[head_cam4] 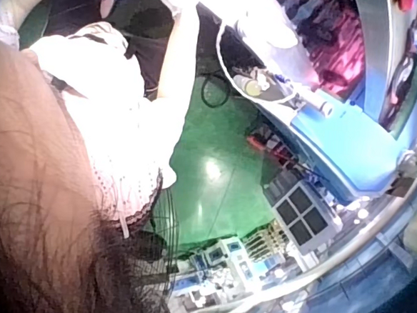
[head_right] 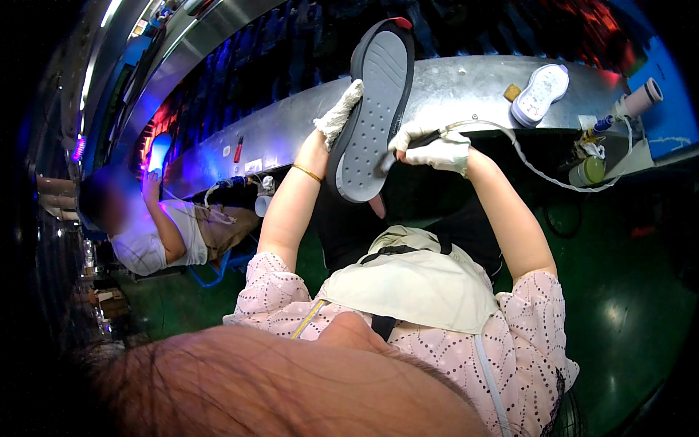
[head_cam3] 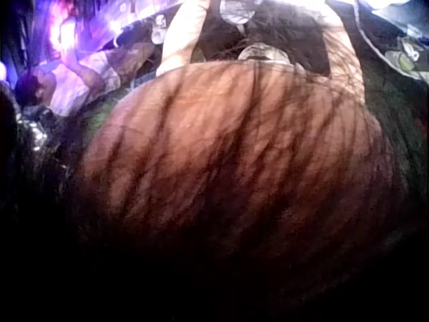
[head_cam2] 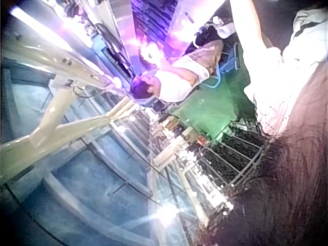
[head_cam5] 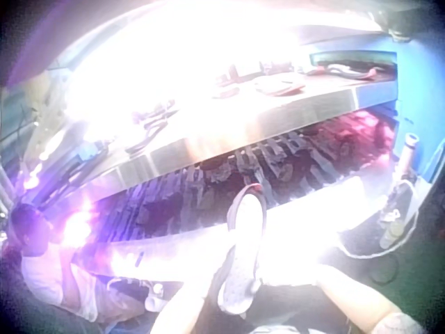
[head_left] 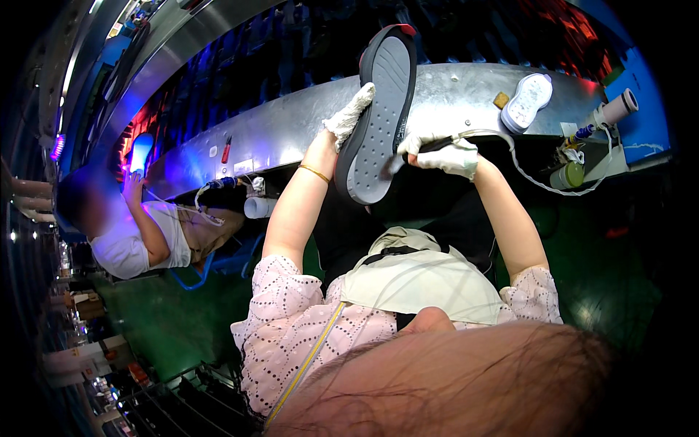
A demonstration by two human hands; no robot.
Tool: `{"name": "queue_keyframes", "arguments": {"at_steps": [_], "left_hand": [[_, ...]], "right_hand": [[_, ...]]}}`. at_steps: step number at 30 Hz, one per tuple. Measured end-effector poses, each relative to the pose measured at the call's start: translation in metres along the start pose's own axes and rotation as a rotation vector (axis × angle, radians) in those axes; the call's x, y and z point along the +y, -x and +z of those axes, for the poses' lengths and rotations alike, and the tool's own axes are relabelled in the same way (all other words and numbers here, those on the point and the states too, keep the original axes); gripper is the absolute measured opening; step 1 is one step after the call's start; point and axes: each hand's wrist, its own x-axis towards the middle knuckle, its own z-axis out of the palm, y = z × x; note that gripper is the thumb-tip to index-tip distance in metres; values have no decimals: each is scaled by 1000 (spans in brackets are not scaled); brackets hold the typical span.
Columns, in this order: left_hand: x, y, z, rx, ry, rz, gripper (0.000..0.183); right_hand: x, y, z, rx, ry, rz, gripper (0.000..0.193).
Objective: The person holds a shoe insole and scrubs its surface with a brush. They repeatedly wipe the insole, rotate it to access different areas, and place it back on the conveyor belt before picking up another insole to continue the process.
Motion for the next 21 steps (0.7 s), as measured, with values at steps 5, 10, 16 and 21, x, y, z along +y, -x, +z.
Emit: {"name": "queue_keyframes", "arguments": {"at_steps": [5,10,16,21], "left_hand": [[-3,-2,-16,28,10,20,60],[-7,8,-35,104,188,452,73],[-15,21,-66,548,-1309,741,71],[-49,40,-62,503,-1408,617,73]], "right_hand": [[5,1,-18,-67,84,212,10],[-17,14,-19,294,-92,-7,12],[3,16,-3,479,-251,-93,16],[25,13,11,565,-350,3,17]]}}
